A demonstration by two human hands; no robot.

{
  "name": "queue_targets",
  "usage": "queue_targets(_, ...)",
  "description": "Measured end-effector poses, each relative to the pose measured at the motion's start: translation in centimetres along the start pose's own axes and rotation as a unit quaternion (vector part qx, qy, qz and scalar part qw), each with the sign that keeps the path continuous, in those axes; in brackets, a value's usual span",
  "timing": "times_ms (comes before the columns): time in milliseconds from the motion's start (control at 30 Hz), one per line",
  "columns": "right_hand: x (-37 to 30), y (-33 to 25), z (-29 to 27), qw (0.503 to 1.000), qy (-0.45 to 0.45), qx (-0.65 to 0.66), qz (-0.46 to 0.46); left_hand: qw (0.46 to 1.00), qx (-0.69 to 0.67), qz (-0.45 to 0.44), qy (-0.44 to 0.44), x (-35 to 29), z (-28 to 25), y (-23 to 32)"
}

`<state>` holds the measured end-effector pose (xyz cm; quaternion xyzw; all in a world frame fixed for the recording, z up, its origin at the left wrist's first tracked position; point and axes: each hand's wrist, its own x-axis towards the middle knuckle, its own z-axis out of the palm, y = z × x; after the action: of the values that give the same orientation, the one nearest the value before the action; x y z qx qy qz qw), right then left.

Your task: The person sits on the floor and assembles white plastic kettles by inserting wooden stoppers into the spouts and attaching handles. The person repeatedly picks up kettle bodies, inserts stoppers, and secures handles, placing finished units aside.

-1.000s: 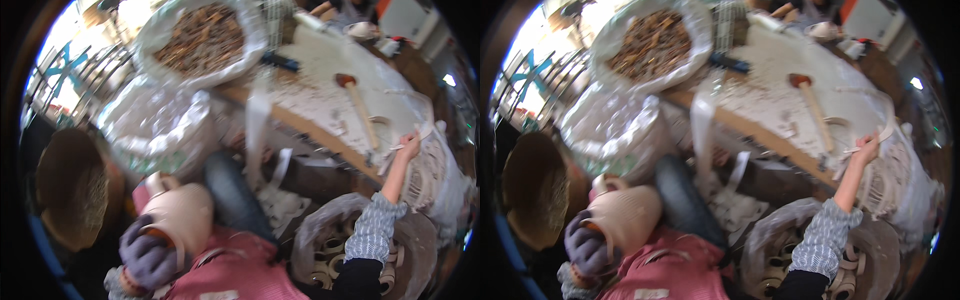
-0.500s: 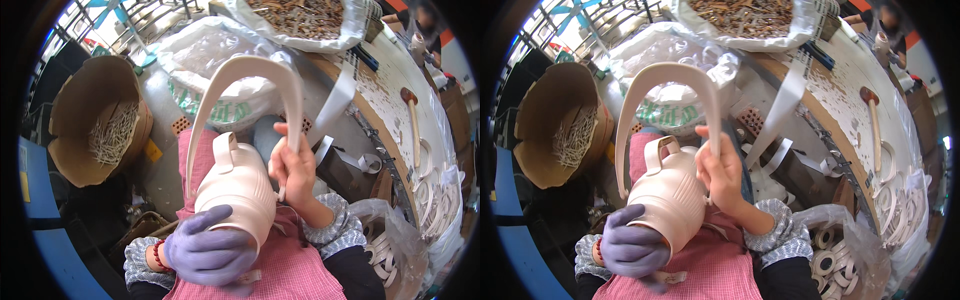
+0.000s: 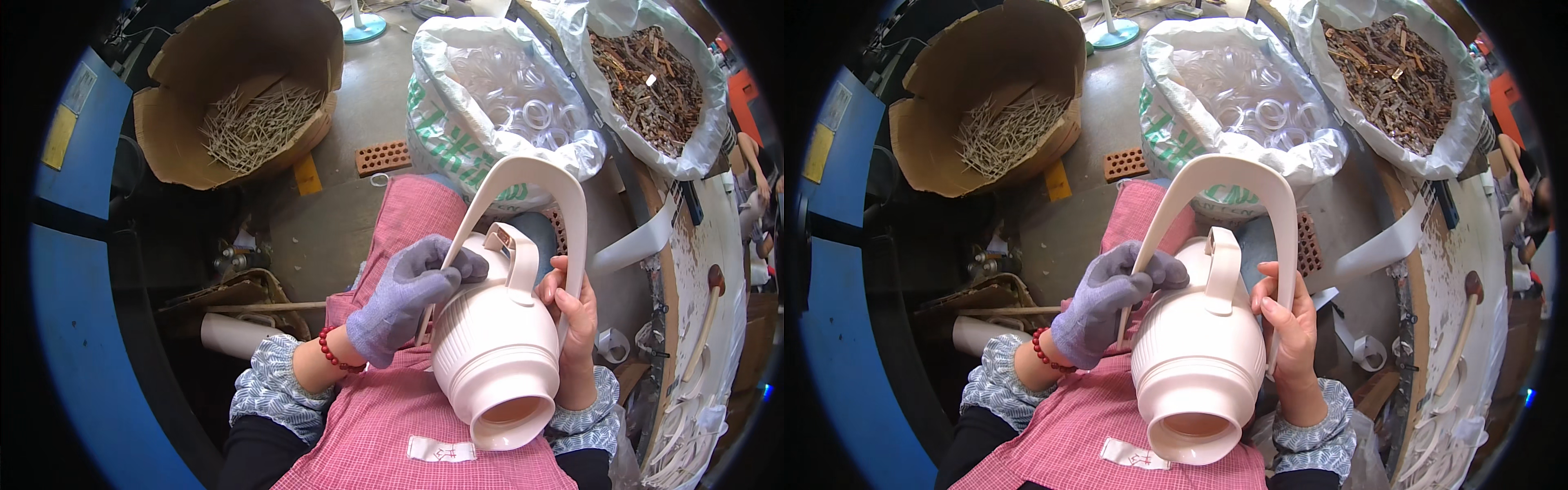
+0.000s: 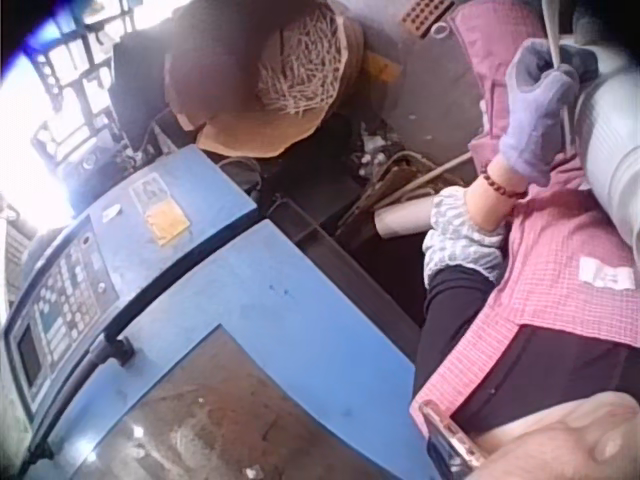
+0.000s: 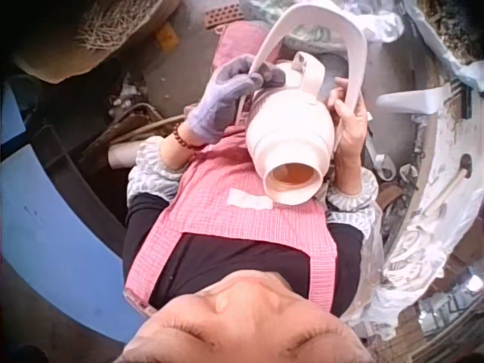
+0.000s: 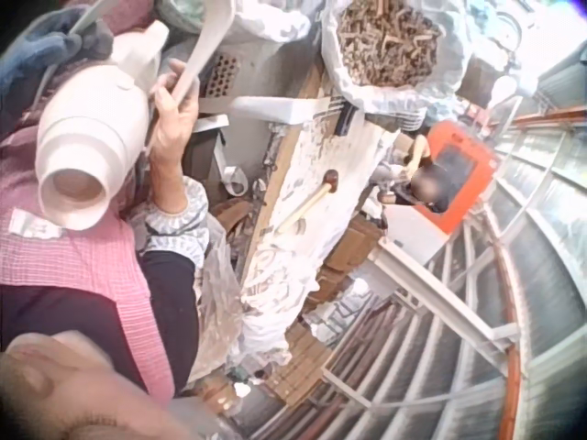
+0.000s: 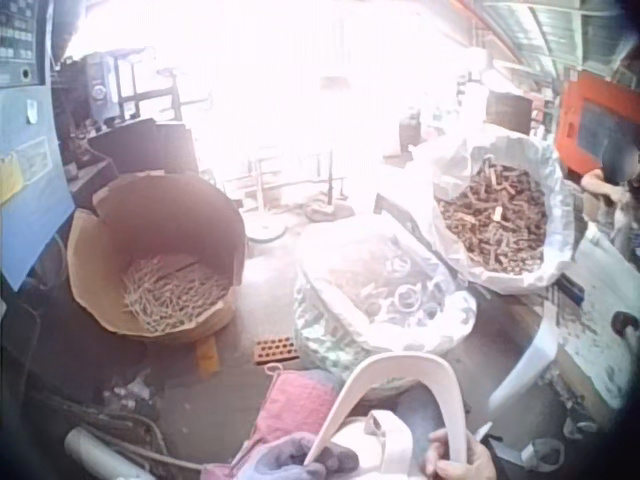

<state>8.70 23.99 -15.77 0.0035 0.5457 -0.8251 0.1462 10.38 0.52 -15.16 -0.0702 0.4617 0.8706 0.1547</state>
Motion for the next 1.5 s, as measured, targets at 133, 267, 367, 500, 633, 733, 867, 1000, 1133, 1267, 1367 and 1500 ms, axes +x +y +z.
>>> queue_targets(133, -0.1, 0.0, 0.0, 1.0, 0.009, 0.017, 0.012, 0.999, 0.048, 0.003, 0.016, 0.2, 0.5, -0.2)
queue_targets(267, -0.1, 0.0, -0.1, 0.999, 0.023, 0.021, 0.013, 0.998, 0.038, -0.02, 0.047, 0.4, 2.1, 0.6)
queue_targets(367, -1.0, 0.8, -0.1, 0.996, 0.061, -0.028, -0.064, 0.985, 0.11, 0.129, 0.045, 0.2, 4.0, -1.3)
queue_targets(500, 1.3, 0.0, -0.8, 0.995, -0.034, 0.006, -0.098, 0.945, 0.233, 0.226, 0.043, 1.2, 4.0, 0.1)
queue_targets(633, 8.0, -4.4, -1.3, 0.85, -0.079, -0.315, -0.414, 0.889, 0.295, 0.347, -0.049, 3.4, 4.5, 6.1)
queue_targets(733, 11.6, -7.8, 0.0, 0.907, -0.239, -0.251, -0.239, 0.864, 0.317, 0.39, 0.033, 3.5, 3.1, 9.3)
queue_targets(867, 10.0, -18.2, -10.0, 0.903, 0.122, -0.244, -0.331, 0.696, 0.445, 0.531, -0.188, 7.8, 8.8, 12.8)
queue_targets(1000, 3.3, -29.0, -24.0, 0.736, 0.453, -0.205, -0.459, 0.692, 0.586, 0.24, -0.347, 9.7, 6.6, 10.2)
queue_targets(1133, 1.4, -31.2, -33.8, 0.638, 0.494, -0.246, -0.537, 0.764, 0.523, 0.093, -0.366, 10.4, 4.4, 6.9)
queue_targets(1267, 4.2, -32.0, -41.3, 0.443, 0.564, -0.481, -0.504, 0.721, 0.537, 0.099, -0.426, 12.4, 5.8, 4.4)
queue_targets(1367, 6.2, -32.2, -40.0, 0.292, 0.662, -0.636, -0.268, 0.741, 0.534, 0.105, -0.393, 12.6, 4.5, 3.6)
queue_targets(1500, 11.4, -21.4, -35.9, 0.411, 0.385, -0.734, -0.378, 0.818, 0.533, 0.176, -0.123, 11.5, -3.6, 2.9)
